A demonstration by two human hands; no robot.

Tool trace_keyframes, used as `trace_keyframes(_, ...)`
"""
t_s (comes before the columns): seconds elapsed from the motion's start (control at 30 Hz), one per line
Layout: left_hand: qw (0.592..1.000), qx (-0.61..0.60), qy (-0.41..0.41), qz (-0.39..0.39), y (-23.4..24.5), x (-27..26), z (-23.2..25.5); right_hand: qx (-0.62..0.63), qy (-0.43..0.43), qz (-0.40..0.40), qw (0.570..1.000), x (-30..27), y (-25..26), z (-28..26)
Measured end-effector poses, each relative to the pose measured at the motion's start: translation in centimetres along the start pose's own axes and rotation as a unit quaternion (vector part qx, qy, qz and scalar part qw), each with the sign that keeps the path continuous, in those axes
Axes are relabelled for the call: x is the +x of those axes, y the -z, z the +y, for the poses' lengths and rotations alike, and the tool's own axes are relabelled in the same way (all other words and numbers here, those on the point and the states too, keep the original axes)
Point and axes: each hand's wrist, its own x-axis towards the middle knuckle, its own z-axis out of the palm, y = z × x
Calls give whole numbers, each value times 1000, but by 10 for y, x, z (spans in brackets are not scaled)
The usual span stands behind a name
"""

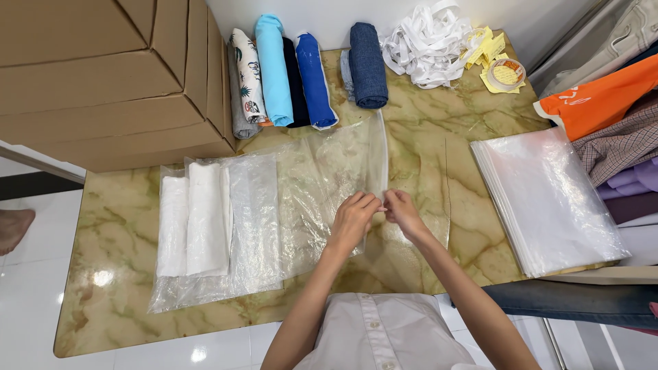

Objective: The person packs rolled-up clothing items into individual plastic zipper bags by hand on a table.

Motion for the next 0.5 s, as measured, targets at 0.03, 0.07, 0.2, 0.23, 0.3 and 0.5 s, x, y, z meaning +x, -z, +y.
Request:
trace_keyframes(0.03,1000,1,1,1,9,1,6,-1,0,-1,1000,12,4,4)
trace_keyframes(0.07,998,-48,30,6,19,3,11,-3,-1,34,999,26,7,7)
trace_keyframes(0.2,974,-160,137,82,65,8,10,-10,6,120,993,129,49,43)
trace_keyframes(0.23,975,-156,139,82,71,2,1,-9,5,116,993,149,66,53)
trace_keyframes(0.3,956,-143,186,174,83,-6,-19,-28,21,169,985,193,94,70)
trace_keyframes(0.5,891,-251,308,218,116,-20,-31,16,-11,168,986,140,88,22)
